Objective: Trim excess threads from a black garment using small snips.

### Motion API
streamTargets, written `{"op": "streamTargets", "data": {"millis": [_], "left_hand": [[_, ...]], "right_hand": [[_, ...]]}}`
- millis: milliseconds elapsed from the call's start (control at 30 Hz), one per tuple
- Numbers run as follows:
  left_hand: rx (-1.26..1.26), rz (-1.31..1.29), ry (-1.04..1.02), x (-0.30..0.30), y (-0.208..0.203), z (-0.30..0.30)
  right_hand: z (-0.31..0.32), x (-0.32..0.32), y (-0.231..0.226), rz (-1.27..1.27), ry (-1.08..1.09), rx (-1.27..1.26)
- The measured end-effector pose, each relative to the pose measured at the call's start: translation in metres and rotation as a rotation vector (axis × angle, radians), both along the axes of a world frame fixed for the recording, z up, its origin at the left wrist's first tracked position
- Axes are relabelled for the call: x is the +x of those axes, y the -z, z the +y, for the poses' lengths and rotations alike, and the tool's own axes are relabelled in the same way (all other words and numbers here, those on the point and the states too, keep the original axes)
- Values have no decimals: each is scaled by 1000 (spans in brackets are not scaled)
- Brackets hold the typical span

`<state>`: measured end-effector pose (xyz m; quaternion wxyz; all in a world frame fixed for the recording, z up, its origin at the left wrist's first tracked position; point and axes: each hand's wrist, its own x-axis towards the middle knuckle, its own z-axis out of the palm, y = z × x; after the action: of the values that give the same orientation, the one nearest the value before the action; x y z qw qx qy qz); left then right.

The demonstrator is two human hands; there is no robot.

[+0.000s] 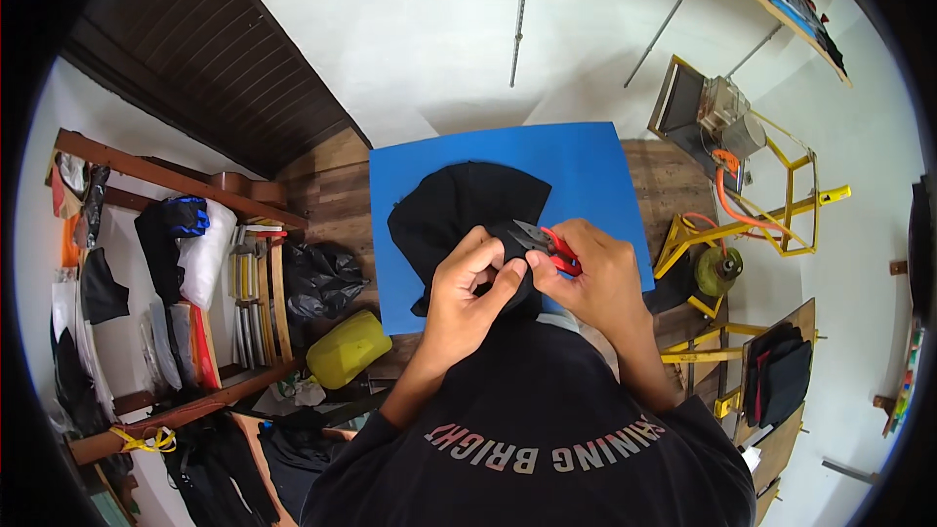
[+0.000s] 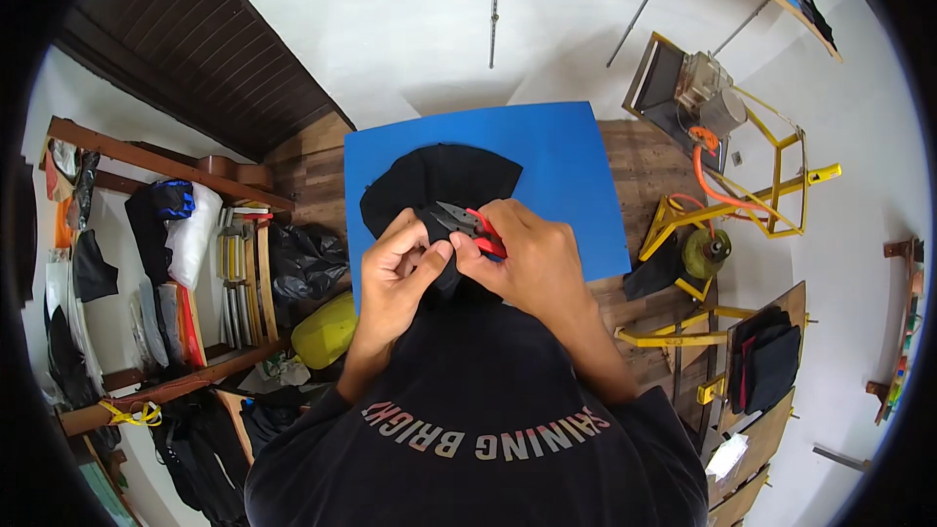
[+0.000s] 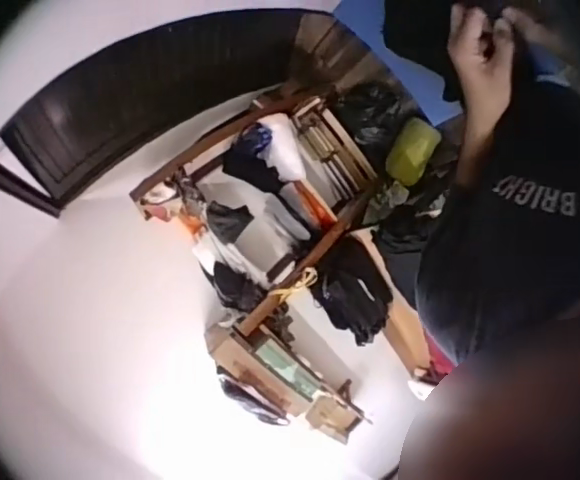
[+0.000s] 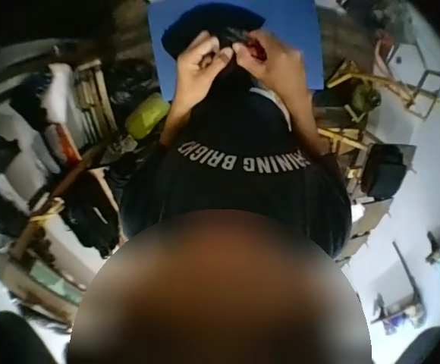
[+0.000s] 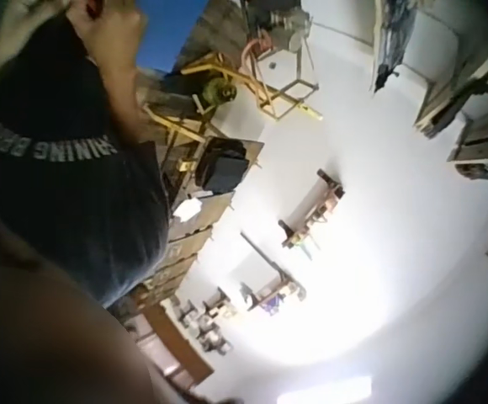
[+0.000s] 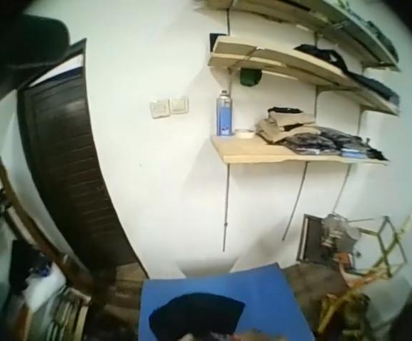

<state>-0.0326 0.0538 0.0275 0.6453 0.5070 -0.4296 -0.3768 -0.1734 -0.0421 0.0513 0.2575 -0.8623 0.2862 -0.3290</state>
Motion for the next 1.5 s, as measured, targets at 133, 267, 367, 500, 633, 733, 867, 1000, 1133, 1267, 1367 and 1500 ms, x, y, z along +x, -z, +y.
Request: {"op": "streamTargets", "data": {"millis": [133, 267, 367, 500, 633, 733, 867, 1000, 1133, 1267, 1367, 1500], "left_hand": [[-13, -2, 32, -3, 0, 3], [-27, 151, 20, -2, 8, 3], [-50, 238, 26, 0, 1, 1], [-51, 291, 59, -1, -3, 3], [-34, 248, 35, 0, -5, 2], [-34, 149, 28, 2, 0, 3], [-16, -75, -54, 4, 0, 3], [1, -104, -49, 4, 2, 3], [19, -108, -5, 3, 7, 4], [10, -98, 63, 2, 9, 3], [16, 55, 110, 1, 7, 3], [27, 240, 130, 2, 4, 4]], "right_hand": [[4, -3, 6, -49, -7, -58], [4, -7, 2, -159, 26, 96], [-4, -13, 1, -200, 19, 74], [-9, -10, 5, -108, -102, 3], [-12, -3, 3, -103, -115, 39], [-14, 2, -5, -45, -119, 75], [-17, 2, -5, -10, -145, 108], [-16, 5, -9, -156, -56, 460], [-13, 8, -7, -178, -117, 506], [-2, 11, -1, -261, -55, 405], [-8, 7, -1, -341, 87, 401], [-18, -10, 0, -42, 206, 257]]}}
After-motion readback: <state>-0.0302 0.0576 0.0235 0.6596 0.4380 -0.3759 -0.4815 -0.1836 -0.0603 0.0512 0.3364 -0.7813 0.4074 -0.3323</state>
